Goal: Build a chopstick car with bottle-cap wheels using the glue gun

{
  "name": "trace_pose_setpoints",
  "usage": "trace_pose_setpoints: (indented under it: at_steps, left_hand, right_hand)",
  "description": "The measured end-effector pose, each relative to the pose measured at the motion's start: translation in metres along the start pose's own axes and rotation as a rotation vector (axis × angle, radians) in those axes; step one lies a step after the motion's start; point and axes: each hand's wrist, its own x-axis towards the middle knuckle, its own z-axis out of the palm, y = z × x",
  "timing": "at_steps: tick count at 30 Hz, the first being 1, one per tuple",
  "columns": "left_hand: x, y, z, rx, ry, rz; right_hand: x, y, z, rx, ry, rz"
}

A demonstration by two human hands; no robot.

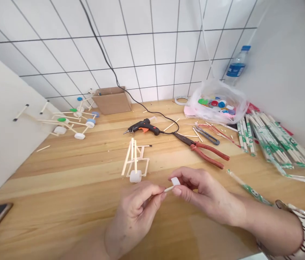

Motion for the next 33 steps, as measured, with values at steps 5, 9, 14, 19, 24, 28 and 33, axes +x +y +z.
trace_pose_setpoints:
  at_steps: [5,9,14,19,24,28,33]
  left_hand:
    - [0.002,0.0,0.001,-0.021,0.014,0.014]
    - [0.001,-0.006,0.005,-0.043,-0.013,-0.064]
    - [0.001,-0.007,0.005,-0.037,0.043,-0.152]
    - [0.002,-0.005,0.001,-0.046,0.071,-0.118]
    - [0.004,-0.005,-0.001,-0.023,0.051,-0.085]
    - [0.003,-0.005,0.001,0.001,0.01,-0.07]
    - [0.004,-0.003,0.005,-0.061,-0.081,-0.15]
  right_hand:
    - [0.0,0.0,0.004,0.104,0.018,0.046]
    - [0.005,0.002,0.001,0.169,0.036,0.115]
    - [0.008,0.006,-0.007,0.149,0.061,0.165]
    - [0.01,0.007,-0.011,0.111,0.068,0.177]
    - [0.008,-0.001,-0.013,-0.149,0.223,-0.03]
    - [0.003,-0.003,-0.005,-0.456,0.149,-0.278]
    - [0.003,0.005,0.005,-0.645,0.065,-0.367]
